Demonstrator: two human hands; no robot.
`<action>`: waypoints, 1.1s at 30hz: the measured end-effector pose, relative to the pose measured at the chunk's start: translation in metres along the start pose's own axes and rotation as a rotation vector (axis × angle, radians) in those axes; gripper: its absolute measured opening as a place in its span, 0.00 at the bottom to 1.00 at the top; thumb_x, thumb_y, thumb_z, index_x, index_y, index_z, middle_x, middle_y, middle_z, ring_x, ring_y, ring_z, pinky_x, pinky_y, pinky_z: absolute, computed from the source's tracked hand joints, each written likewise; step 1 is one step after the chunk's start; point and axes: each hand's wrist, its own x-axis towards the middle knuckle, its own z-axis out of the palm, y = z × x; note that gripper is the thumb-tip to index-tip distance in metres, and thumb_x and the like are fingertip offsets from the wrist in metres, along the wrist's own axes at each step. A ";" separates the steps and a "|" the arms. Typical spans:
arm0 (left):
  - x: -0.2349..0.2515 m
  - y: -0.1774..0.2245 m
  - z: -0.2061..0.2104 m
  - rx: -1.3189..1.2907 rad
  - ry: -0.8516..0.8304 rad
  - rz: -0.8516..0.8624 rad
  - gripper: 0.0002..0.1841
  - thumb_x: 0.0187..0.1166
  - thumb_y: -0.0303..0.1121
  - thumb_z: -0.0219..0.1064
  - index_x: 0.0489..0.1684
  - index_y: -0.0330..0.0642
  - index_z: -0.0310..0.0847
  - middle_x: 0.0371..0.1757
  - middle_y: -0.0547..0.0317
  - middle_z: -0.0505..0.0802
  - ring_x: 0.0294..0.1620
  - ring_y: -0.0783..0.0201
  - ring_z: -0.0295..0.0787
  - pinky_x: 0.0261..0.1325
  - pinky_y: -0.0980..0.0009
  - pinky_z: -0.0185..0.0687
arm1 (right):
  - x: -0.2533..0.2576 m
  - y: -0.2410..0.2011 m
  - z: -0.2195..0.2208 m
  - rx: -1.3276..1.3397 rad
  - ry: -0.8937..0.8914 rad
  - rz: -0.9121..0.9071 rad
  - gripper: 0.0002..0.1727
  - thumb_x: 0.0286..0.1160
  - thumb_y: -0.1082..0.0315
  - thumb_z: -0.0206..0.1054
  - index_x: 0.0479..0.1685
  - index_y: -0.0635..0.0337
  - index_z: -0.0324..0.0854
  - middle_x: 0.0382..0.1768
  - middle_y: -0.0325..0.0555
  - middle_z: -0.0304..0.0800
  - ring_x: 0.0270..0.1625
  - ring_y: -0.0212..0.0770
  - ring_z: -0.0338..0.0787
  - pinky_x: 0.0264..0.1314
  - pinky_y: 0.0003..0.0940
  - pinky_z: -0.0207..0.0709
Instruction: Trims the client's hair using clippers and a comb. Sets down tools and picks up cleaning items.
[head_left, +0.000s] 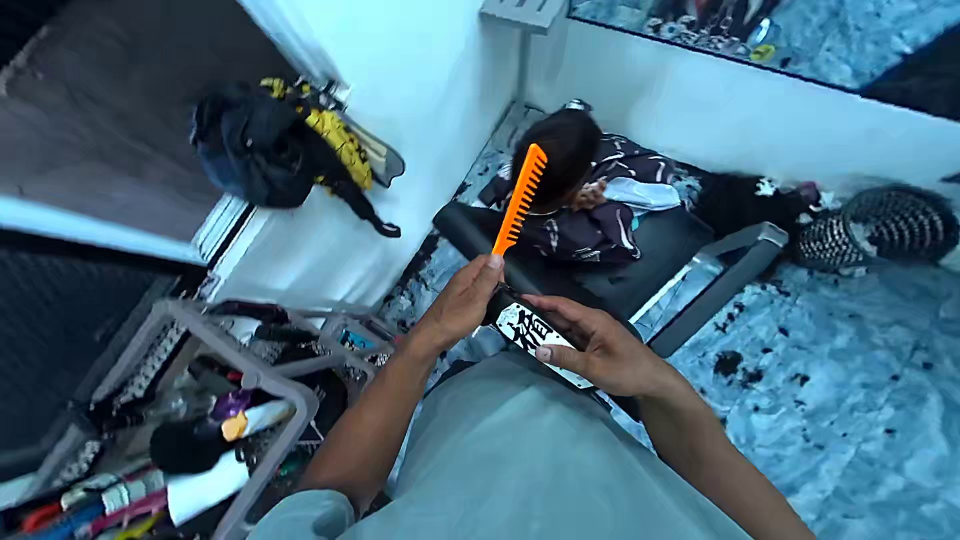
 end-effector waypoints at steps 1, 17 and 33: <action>-0.013 0.000 -0.009 0.024 0.037 0.007 0.26 0.95 0.52 0.37 0.47 0.41 0.76 0.33 0.56 0.85 0.30 0.65 0.83 0.33 0.68 0.82 | 0.006 -0.002 0.011 -0.028 -0.024 0.012 0.36 0.79 0.68 0.71 0.87 0.60 0.65 0.63 0.48 0.92 0.61 0.39 0.93 0.66 0.35 0.89; -0.231 -0.030 -0.113 -0.944 0.568 0.551 0.39 0.83 0.73 0.32 0.31 0.49 0.74 0.15 0.60 0.83 0.13 0.62 0.83 0.17 0.65 0.84 | 0.087 0.012 0.187 -0.595 -0.313 -0.019 0.36 0.76 0.59 0.72 0.83 0.63 0.70 0.60 0.45 0.92 0.55 0.31 0.93 0.58 0.33 0.90; -0.413 -0.175 -0.031 -0.397 1.320 -0.157 0.26 0.93 0.47 0.40 0.62 0.39 0.81 0.16 0.66 0.80 0.13 0.66 0.81 0.22 0.64 0.88 | 0.369 -0.023 0.361 0.258 -0.009 -0.033 0.34 0.85 0.61 0.67 0.84 0.56 0.54 0.59 0.59 0.86 0.47 0.57 0.95 0.45 0.56 0.93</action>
